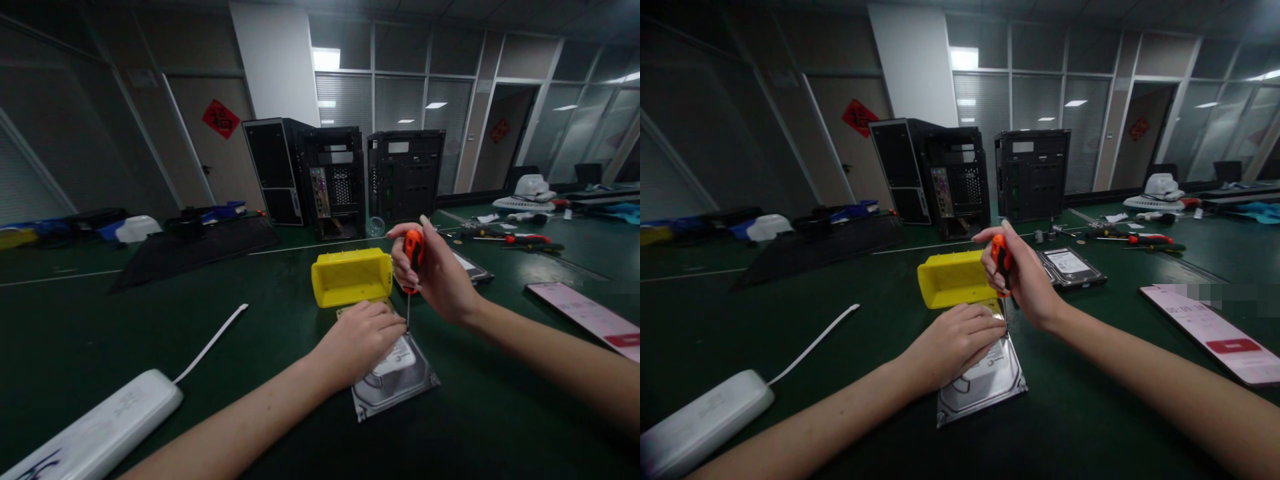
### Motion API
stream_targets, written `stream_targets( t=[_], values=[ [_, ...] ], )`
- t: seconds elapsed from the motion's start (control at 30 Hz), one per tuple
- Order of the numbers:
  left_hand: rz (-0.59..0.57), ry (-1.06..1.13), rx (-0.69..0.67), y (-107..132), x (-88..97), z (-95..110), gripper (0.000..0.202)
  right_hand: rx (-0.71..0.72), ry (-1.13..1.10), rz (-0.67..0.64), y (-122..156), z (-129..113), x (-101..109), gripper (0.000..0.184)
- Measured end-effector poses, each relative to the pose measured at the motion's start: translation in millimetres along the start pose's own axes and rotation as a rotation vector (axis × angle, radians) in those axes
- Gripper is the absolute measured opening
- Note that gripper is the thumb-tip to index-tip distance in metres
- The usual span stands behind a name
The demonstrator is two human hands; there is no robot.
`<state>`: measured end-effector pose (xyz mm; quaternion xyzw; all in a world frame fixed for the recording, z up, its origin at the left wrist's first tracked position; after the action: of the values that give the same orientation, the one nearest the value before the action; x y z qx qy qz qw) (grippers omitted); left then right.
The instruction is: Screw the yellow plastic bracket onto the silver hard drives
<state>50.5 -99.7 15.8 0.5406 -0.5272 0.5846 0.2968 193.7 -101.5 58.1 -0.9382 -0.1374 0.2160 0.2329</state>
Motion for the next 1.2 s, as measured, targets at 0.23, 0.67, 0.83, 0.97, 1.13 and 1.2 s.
stream_targets(
  t=[0.23, 0.67, 0.83, 0.97, 1.13, 1.2],
  values=[
    [0.022, -0.001, -0.005, 0.3, 0.0, -0.3, 0.025, -0.017, -0.002, 0.035, -0.8, 1.8, 1.7, 0.027],
    [0.028, -0.004, -0.016, 0.0, -0.7, -0.5, 0.024, 0.015, 0.072, 0.018, 0.9, 1.6, -2.0, 0.021],
    [0.029, -0.005, -0.009, 0.1, -0.2, -0.4, 0.025, -0.017, 0.031, 0.028, 0.2, 2.6, -0.1, 0.017],
    [0.015, 0.003, -0.01, 0.2, -0.2, -0.4, 0.027, 0.001, 0.032, 0.033, -0.7, 3.0, 1.5, 0.014],
    [0.002, 0.01, -0.003, 0.5, -0.4, -0.3, 0.027, -0.005, 0.004, 0.022, -0.6, 3.3, 2.8, 0.022],
    [-0.001, 0.01, 0.001, 0.5, -0.1, -0.1, 0.027, -0.019, -0.025, 0.016, -0.7, 2.9, 3.0, 0.028]
  ],
)
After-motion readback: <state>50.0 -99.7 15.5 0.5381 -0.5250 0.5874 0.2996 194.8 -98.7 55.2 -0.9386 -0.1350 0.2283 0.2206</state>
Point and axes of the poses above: each hand's wrist, its own y-axis away from the middle knuckle, its own x-axis out of the back of the hand, z = x × y, the point moved 1 cm from there along -y, towards the middle knuckle, and after that the axes turned 1 degree about z, right-handed, at the moved point
